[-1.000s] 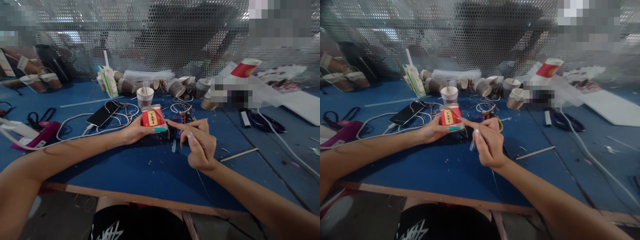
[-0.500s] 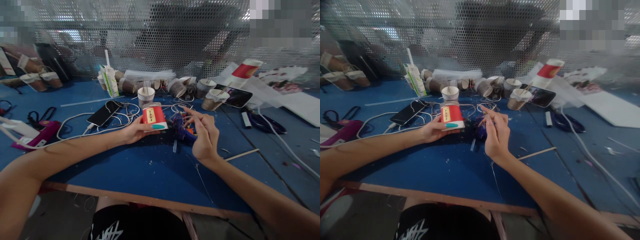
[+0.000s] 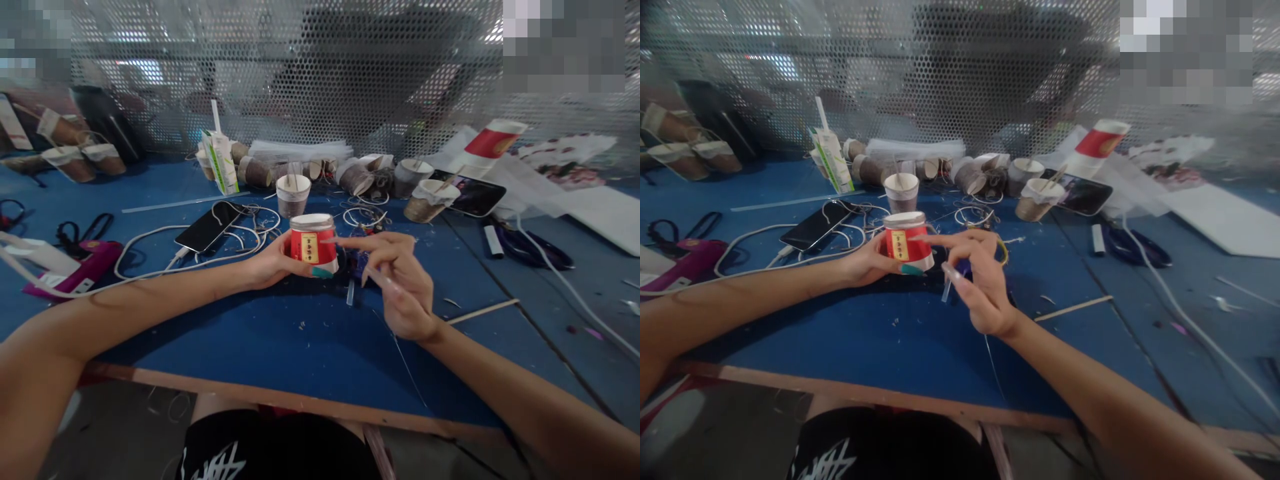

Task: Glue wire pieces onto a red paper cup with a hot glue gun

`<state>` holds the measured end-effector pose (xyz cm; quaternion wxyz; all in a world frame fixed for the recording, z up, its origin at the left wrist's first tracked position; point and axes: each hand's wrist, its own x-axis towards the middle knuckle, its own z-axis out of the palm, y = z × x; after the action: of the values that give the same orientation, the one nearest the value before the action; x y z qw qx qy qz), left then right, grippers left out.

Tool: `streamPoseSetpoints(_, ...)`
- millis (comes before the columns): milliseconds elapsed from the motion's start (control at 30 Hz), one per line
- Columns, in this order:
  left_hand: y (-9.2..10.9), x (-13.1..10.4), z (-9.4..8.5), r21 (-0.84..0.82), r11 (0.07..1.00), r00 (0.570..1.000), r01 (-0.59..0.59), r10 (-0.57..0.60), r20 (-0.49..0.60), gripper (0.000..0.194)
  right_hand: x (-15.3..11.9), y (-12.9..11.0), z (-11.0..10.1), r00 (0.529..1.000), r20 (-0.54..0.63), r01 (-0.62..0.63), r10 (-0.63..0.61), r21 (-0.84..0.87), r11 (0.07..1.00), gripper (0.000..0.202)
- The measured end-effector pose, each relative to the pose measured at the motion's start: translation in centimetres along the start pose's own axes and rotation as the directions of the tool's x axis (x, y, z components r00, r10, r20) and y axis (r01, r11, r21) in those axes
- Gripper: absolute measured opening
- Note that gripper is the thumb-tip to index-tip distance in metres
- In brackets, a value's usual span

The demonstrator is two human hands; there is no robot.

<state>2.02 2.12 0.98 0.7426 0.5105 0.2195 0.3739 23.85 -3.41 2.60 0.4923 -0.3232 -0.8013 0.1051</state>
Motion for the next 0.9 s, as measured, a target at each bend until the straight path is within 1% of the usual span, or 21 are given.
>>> streamPoseSetpoints(67, 0.0, 0.0, 0.0, 0.02, 1.0, 1.0, -0.009, 0.009, 0.006, 0.07, 0.0, -1.0, 0.0, 0.996, 0.086, 0.03, -0.037, 0.083, 0.996, 0.022)
streamPoseSetpoints(100, -0.1, 0.0, 0.0, 0.027, 1.0, 1.0, -0.013, 0.013, 0.006, 0.069, 0.0, -1.4, 0.1, 0.991, 0.127, 0.018, -0.034, 0.123, 0.992, 0.022)
streamPoseSetpoints(167, -0.1, 0.0, 0.0, 0.029, 0.999, 1.0, -0.02, 0.02, 0.005, 0.07, 0.2, -2.0, 0.2, 0.989, 0.144, -0.056, 0.027, 0.203, 0.977, 0.024)
streamPoseSetpoints(233, -0.1, 0.0, -0.1, 0.025, 1.0, 1.0, -0.017, 0.017, 0.013, 0.072, 0.5, -2.3, 0.3, 0.986, 0.086, -0.165, 0.144, 0.352, 0.921, 0.027)
streamPoseSetpoints(267, -0.1, 0.0, -0.2, 0.021, 1.0, 1.0, -0.015, 0.014, 0.024, 0.073, 0.8, -2.3, 0.4, 0.976, 0.056, -0.211, 0.209, 0.449, 0.868, 0.027)
streamPoseSetpoints(333, 0.1, 0.0, -0.2, 0.006, 1.0, 0.999, -0.008, 0.008, 0.049, 0.071, 1.3, -2.0, 0.5, 0.946, 0.014, -0.263, 0.324, 0.619, 0.74, 0.027)
streamPoseSetpoints(400, 0.4, -0.1, 0.0, -0.01, 1.0, 0.998, 0.002, -0.002, 0.067, 0.069, 1.7, -1.3, 0.4, 0.908, -0.017, -0.289, 0.419, 0.699, 0.654, 0.027)
streamPoseSetpoints(433, 0.5, -0.1, 0.0, -0.014, 1.0, 0.998, 0.01, -0.009, 0.067, 0.069, 1.9, -0.9, 0.4, 0.887, -0.034, -0.304, 0.46, 0.707, 0.638, 0.026)
streamPoseSetpoints(500, 0.6, -0.1, 0.1, -0.011, 0.999, 0.998, 0.03, -0.03, 0.053, 0.069, 1.9, -0.2, 0.3, 0.86, -0.107, -0.294, 0.498, 0.694, 0.658, 0.027)
streamPoseSetpoints(533, 0.5, -0.1, 0.1, -0.009, 0.999, 0.999, 0.034, -0.034, 0.042, 0.069, 1.9, -0.1, 0.3, 0.861, -0.154, -0.264, 0.485, 0.679, 0.685, 0.027)
streamPoseSetpoints(567, 0.4, -0.1, 0.1, -0.006, 0.999, 0.999, 0.033, -0.033, 0.03, 0.069, 1.8, -0.1, 0.3, 0.872, -0.188, -0.231, 0.451, 0.655, 0.72, 0.026)
streamPoseSetpoints(600, 0.2, -0.1, 0.0, -0.002, 1.0, 0.999, 0.026, -0.026, 0.02, 0.069, 1.6, -0.2, 0.3, 0.894, -0.196, -0.208, 0.402, 0.614, 0.761, 0.025)
streamPoseSetpoints(633, 0.0, -0.1, 0.0, 0.004, 1.0, 1.0, 0.01, -0.01, 0.011, 0.07, 1.4, -0.5, 0.3, 0.923, -0.174, -0.196, 0.342, 0.554, 0.809, 0.024)
streamPoseSetpoints(667, -0.3, 0.0, -0.1, 0.013, 1.0, 1.0, -0.009, 0.009, 0.005, 0.07, 1.2, -0.9, 0.3, 0.955, -0.12, -0.186, 0.272, 0.472, 0.862, 0.024)
streamPoseSetpoints(700, -0.5, 0.0, -0.1, 0.027, 0.999, 1.0, -0.028, 0.028, 0.0, 0.071, 1.0, -1.4, 0.2, 0.98, -0.037, -0.169, 0.196, 0.373, 0.912, 0.023)
streamPoseSetpoints(733, -0.7, 0.0, -0.2, 0.043, 0.998, 0.999, -0.041, 0.041, -0.002, 0.071, 0.9, -1.8, 0.2, 0.991, 0.055, -0.13, 0.12, 0.267, 0.955, 0.022)
streamPoseSetpoints(767, -0.9, 0.0, -0.2, 0.058, 0.997, 0.999, -0.049, 0.05, -0.004, 0.071, 0.7, -2.2, 0.1, 0.989, 0.139, -0.074, 0.05, 0.171, 0.982, 0.021)
streamPoseSetpoints(800, -1.0, 0.0, -0.1, 0.07, 0.996, 0.999, -0.052, 0.053, -0.005, 0.071, 0.6, -2.6, 0.1, 0.98, 0.197, -0.015, -0.005, 0.1, 0.995, 0.018)
streamPoseSetpoints(833, -1.1, 0.0, -0.1, 0.078, 0.996, 0.999, -0.053, 0.054, -0.005, 0.07, 0.5, -2.8, 0.0, 0.973, 0.226, 0.031, -0.042, 0.052, 0.998, 0.016)
streamPoseSetpoints(867, -1.1, 0.1, 0.0, 0.082, 0.995, 0.999, -0.054, 0.055, -0.004, 0.07, 0.4, -2.9, 0.0, 0.971, 0.229, 0.059, -0.062, 0.02, 0.998, 0.015)
streamPoseSetpoints(900, -1.0, 0.1, 0.0, 0.082, 0.995, 0.998, -0.056, 0.057, -0.004, 0.071, 0.4, -2.9, 0.0, 0.976, 0.206, 0.073, -0.071, 0.0, 0.997, 0.014)
